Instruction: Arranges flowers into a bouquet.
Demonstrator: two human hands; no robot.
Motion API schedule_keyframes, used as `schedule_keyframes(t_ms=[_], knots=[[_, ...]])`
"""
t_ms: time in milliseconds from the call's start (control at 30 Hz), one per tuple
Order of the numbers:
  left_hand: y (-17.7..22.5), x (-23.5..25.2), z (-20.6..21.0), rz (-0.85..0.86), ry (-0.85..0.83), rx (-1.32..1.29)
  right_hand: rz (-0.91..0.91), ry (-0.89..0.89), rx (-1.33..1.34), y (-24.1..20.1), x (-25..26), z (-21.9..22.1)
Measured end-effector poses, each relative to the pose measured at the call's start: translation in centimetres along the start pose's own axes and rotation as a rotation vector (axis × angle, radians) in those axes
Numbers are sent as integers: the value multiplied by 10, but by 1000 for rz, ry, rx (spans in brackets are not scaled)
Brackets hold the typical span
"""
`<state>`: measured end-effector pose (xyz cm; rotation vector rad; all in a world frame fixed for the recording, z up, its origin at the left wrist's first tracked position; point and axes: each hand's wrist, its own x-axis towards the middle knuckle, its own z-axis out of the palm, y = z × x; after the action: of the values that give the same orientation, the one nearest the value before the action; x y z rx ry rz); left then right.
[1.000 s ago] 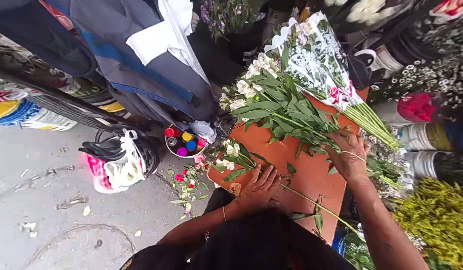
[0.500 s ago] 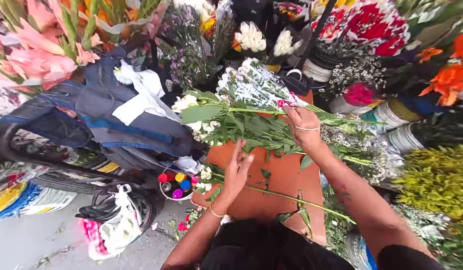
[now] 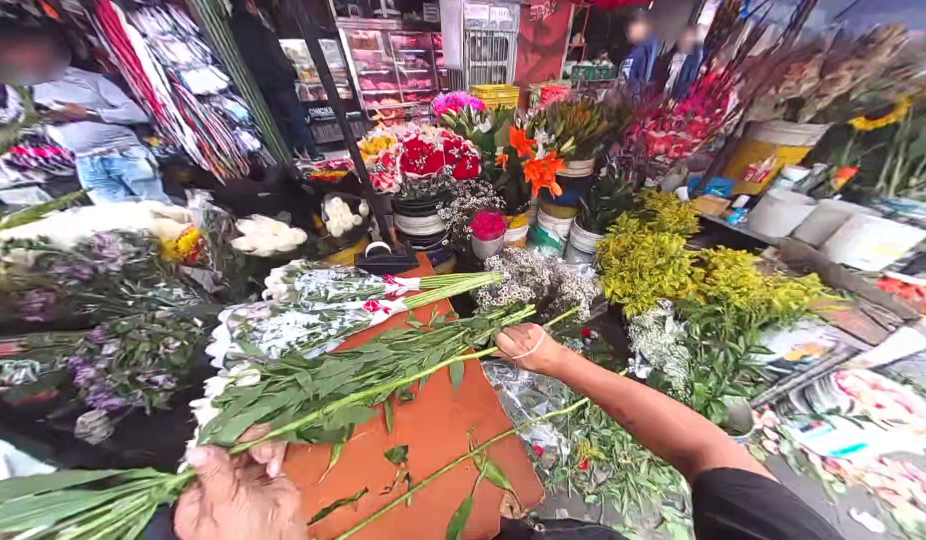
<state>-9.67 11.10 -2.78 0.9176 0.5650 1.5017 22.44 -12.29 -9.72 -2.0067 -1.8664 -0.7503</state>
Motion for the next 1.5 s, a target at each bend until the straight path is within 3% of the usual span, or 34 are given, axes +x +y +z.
schedule_keyframes(t_ms=[133, 200, 233, 300, 367, 433, 533, 600, 700, 800, 867, 933, 1033, 1167, 1233, 1300, 1333, 1433, 1467, 1500], knots=[[7, 17, -19, -47, -5, 45, 333, -389, -10, 76, -124, -10], [3, 4, -3, -87, -47, 111, 621, -708, 46, 100, -155, -12], [-1, 0, 3, -93, -62, 126, 785, -786, 73, 106, -157, -18], [-6, -3, 16, -92, -89, 128, 914, -682, 41, 110, -131, -39], [-10, -10, 31, -127, -114, 101, 716, -380, 78, 85, -81, -67], [-14, -20, 46, -180, -135, 74, 473, -210, 267, 40, -29, -77], [-16, -31, 60, -252, -106, 3, 248, -315, 629, -47, 17, -63], [-18, -33, 58, -250, -65, -21, 236, -241, 686, -87, 23, -38], [-25, -44, 37, -193, -311, 157, 198, -81, 529, -116, 30, -22], [-33, -72, 33, -116, -469, 499, 153, -122, 509, -129, 45, -30], [-29, -86, 26, 49, -481, 919, 161, -193, 638, -122, 54, -40], [-18, -88, 4, 211, -618, 1179, 118, -220, 798, -105, 59, -38], [-2, -93, -37, 393, -862, 1285, -16, -247, 1016, -101, 55, -24], [-6, -128, -49, 396, -1120, 1222, -196, -307, 1213, -164, 65, -22], [0, -137, -64, 362, -1076, 1168, -264, -184, 1130, -179, 82, -23], [17, -140, -110, 283, -904, 1216, -264, -115, 1049, -159, 98, -17], [28, -145, -140, 174, -831, 1281, -245, -121, 1032, -142, 101, -10], [43, -170, -215, -389, -620, 1491, -89, -215, 1051, -96, 85, 18], [38, -181, -232, -458, -495, 1529, -16, -257, 1066, -84, 74, 28], [32, -188, -241, -413, -367, 1554, 41, -292, 1080, -75, 63, 36]])
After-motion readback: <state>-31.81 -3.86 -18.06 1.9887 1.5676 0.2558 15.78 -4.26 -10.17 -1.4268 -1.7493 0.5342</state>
